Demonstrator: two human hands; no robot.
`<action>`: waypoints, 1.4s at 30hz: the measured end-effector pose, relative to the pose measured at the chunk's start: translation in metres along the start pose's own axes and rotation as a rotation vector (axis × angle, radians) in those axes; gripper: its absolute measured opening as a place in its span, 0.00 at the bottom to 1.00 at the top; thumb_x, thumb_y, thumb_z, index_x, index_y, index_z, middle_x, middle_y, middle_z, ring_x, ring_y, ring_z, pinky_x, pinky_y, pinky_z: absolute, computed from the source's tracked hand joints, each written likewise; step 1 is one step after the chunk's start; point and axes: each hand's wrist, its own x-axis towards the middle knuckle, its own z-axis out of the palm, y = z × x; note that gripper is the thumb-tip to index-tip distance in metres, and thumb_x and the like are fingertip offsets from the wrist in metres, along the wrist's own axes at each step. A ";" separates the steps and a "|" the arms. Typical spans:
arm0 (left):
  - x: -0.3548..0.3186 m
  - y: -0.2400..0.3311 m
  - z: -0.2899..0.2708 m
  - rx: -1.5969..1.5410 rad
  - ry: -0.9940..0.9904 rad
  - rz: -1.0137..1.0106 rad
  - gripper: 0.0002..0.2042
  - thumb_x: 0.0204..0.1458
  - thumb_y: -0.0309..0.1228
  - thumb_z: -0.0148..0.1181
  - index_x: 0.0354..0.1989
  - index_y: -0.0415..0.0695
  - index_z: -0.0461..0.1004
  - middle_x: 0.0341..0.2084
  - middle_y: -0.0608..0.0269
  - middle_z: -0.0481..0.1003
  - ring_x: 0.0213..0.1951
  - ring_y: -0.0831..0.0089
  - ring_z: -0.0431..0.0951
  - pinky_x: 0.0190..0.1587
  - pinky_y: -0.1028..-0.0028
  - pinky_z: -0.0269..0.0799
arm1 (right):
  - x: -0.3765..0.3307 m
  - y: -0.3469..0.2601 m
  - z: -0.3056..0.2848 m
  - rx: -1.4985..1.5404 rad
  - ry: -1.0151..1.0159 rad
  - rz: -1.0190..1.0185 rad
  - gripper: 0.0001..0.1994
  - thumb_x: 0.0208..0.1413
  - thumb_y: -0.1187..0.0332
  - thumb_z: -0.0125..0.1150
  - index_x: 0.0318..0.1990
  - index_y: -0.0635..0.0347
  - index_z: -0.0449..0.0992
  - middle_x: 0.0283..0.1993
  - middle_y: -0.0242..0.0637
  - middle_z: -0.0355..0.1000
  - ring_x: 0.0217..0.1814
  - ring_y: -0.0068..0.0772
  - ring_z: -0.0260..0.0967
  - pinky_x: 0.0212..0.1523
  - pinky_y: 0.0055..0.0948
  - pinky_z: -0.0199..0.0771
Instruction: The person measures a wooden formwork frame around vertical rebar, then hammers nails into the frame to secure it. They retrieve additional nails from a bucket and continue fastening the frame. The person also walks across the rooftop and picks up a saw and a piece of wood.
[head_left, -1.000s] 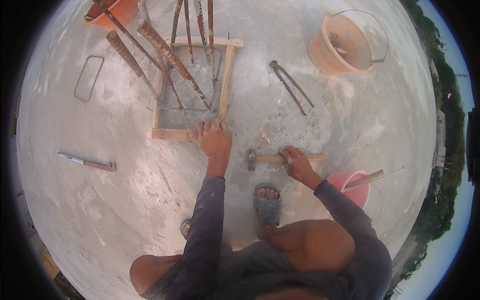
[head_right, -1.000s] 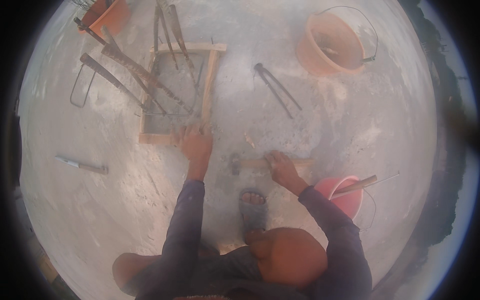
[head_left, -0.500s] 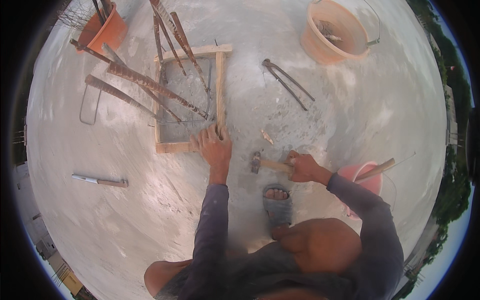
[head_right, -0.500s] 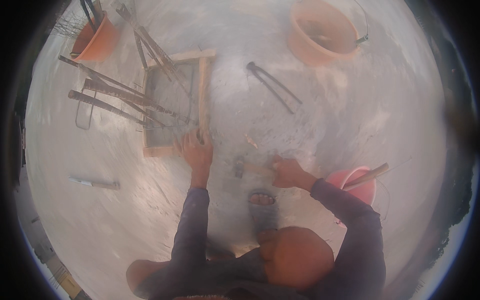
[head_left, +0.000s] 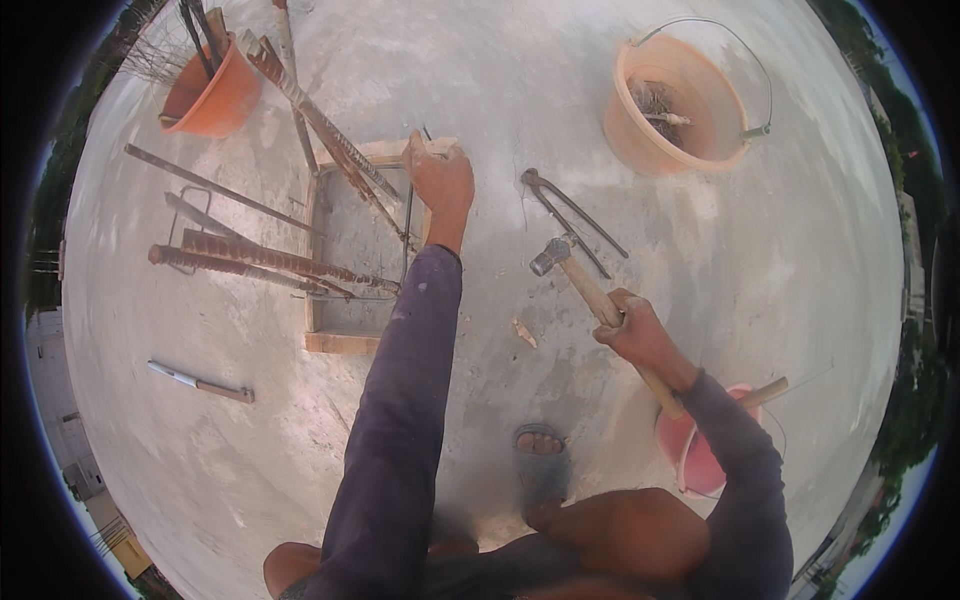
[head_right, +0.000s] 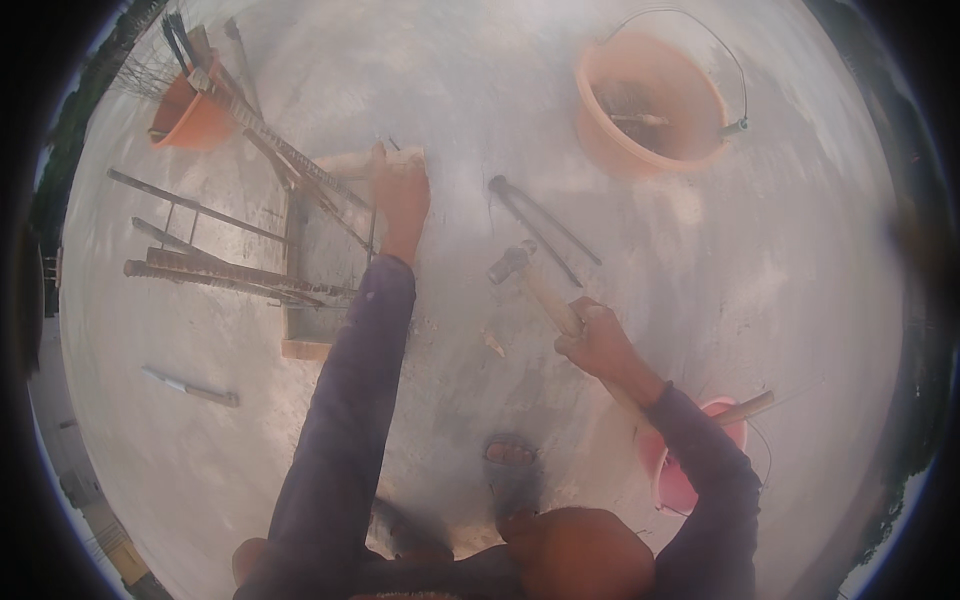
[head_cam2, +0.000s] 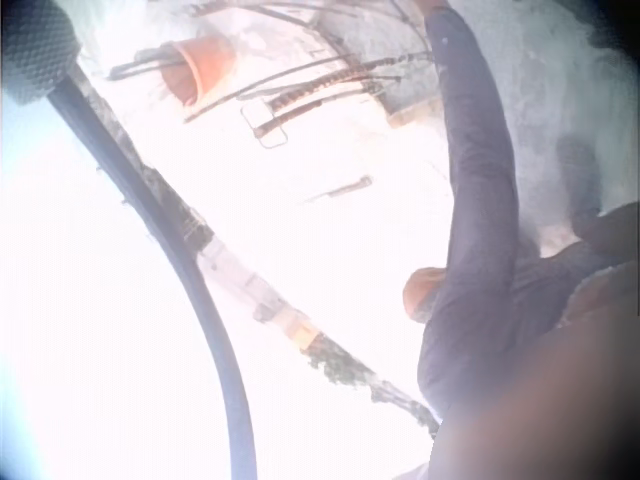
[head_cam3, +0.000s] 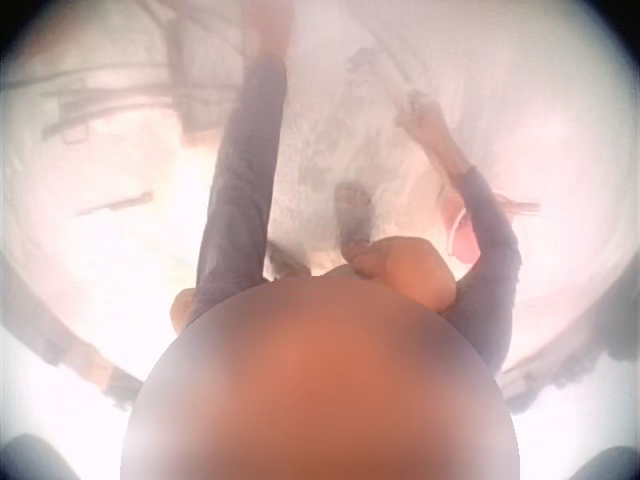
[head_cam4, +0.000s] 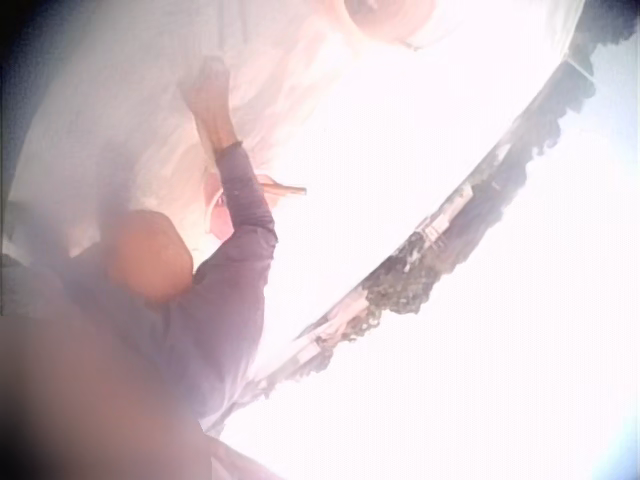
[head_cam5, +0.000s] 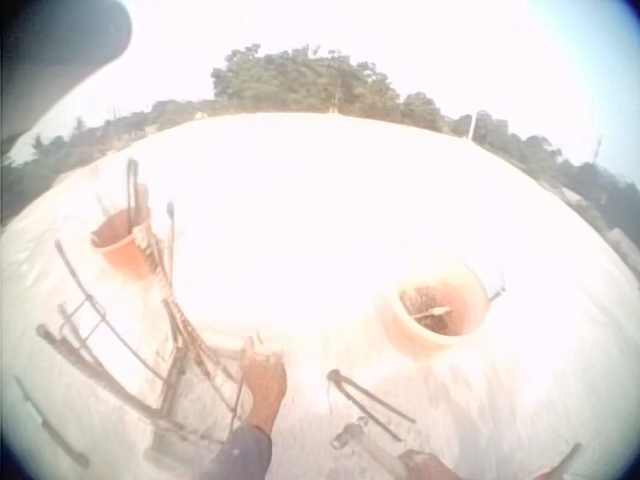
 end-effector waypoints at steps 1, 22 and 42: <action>0.014 -0.007 0.015 0.092 0.065 0.064 0.33 0.49 0.21 0.59 0.68 0.35 0.60 0.55 0.42 0.73 0.52 0.49 0.77 0.54 0.61 0.72 | 0.015 -0.005 -0.004 0.000 0.073 -0.030 0.22 0.43 0.71 0.68 0.48 0.73 0.76 0.39 0.46 0.74 0.37 0.37 0.76 0.39 0.33 0.75; 0.034 -0.032 0.019 -0.060 -0.255 -0.052 0.28 0.43 0.17 0.53 0.58 0.34 0.68 0.67 0.38 0.53 0.56 0.39 0.73 0.61 0.56 0.65 | 0.185 -0.153 -0.012 -0.217 0.366 -0.595 0.31 0.58 0.58 0.65 0.67 0.57 0.66 0.46 0.50 0.78 0.44 0.50 0.78 0.45 0.43 0.77; 0.038 -0.053 0.034 -0.049 -0.306 -0.017 0.27 0.45 0.17 0.56 0.58 0.30 0.65 0.64 0.30 0.55 0.61 0.42 0.69 0.63 0.59 0.63 | 0.227 -0.110 0.034 -0.737 0.429 -0.654 0.32 0.65 0.58 0.56 0.75 0.47 0.55 0.38 0.42 0.73 0.34 0.46 0.77 0.34 0.43 0.77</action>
